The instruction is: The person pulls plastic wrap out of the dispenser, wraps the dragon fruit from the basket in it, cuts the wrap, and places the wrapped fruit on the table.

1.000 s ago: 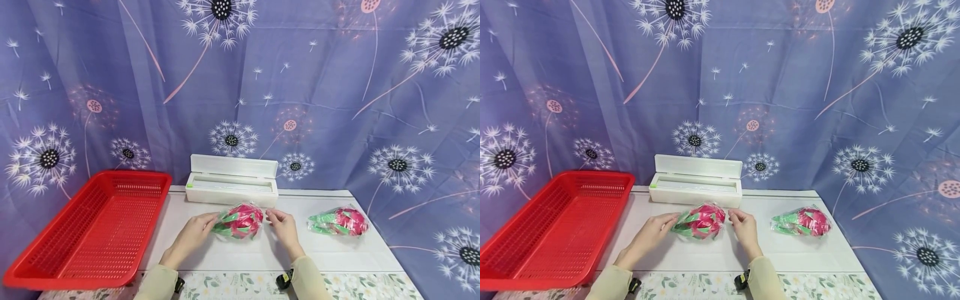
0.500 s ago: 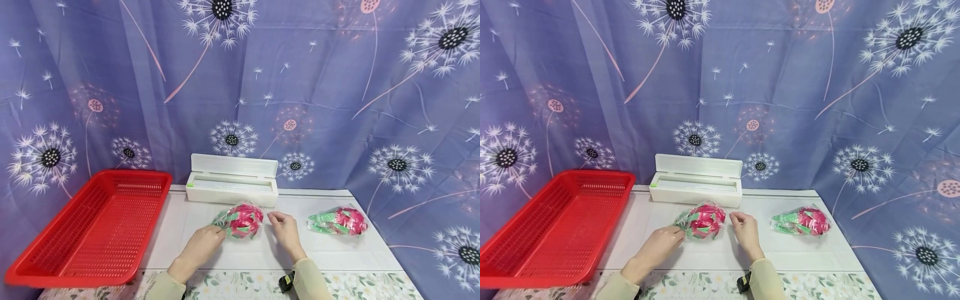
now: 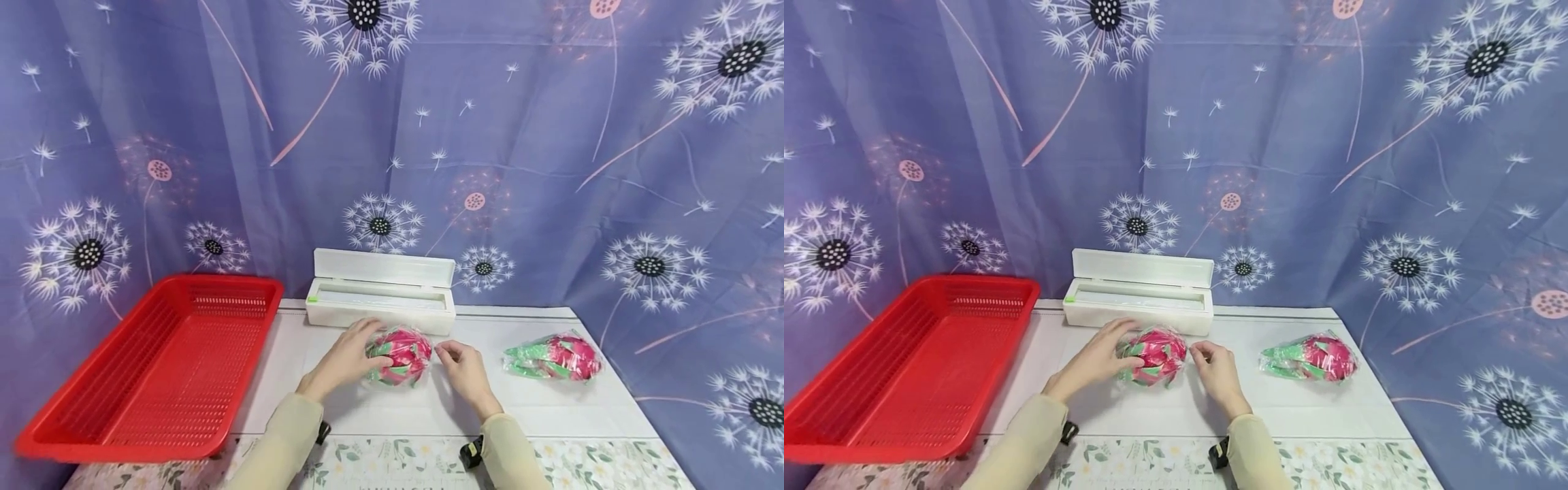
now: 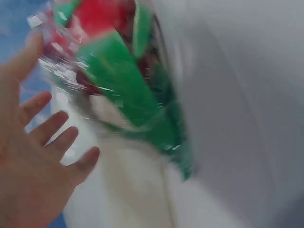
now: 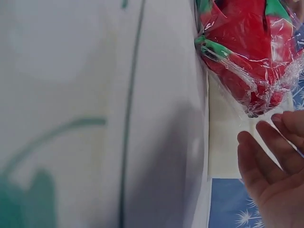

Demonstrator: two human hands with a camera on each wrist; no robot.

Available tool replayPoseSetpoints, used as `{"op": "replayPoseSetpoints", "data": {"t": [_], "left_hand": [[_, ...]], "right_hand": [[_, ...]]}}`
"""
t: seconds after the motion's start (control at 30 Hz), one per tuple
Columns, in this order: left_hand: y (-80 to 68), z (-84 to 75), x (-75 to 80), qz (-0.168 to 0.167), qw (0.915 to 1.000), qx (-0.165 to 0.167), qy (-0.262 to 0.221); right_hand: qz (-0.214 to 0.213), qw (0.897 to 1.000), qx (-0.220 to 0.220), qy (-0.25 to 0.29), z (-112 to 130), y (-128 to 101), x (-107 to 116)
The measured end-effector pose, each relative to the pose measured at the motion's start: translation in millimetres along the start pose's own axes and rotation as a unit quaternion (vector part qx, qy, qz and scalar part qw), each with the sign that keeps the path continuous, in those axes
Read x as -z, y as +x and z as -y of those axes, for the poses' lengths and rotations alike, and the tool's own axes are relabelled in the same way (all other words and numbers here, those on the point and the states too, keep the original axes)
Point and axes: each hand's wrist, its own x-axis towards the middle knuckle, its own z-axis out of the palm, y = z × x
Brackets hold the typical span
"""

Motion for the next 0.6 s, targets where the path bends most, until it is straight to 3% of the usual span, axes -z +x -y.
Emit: {"op": "replayPoseSetpoints", "data": {"t": [0.1, 0.2, 0.4, 0.6], "left_hand": [[17.8, 6.4, -11.8, 0.079, 0.993, 0.067, -0.056], [27.3, 4.4, -22.6, 0.117, 0.9846, 0.104, -0.078], [28.3, -1.5, -33.9, 0.092, 0.9849, 0.134, -0.059], [22.8, -0.6, -37.5, 0.054, 0.9898, 0.122, -0.05]], "right_hand": [[0.014, 1.0, 0.012, -0.007, -2, 0, 2], [0.013, 0.999, 0.04, -0.021, -6, 0, 4], [0.012, 0.992, 0.121, -0.045, -18, 1, 15], [0.029, 0.983, 0.165, -0.072, -14, -5, 16]]}}
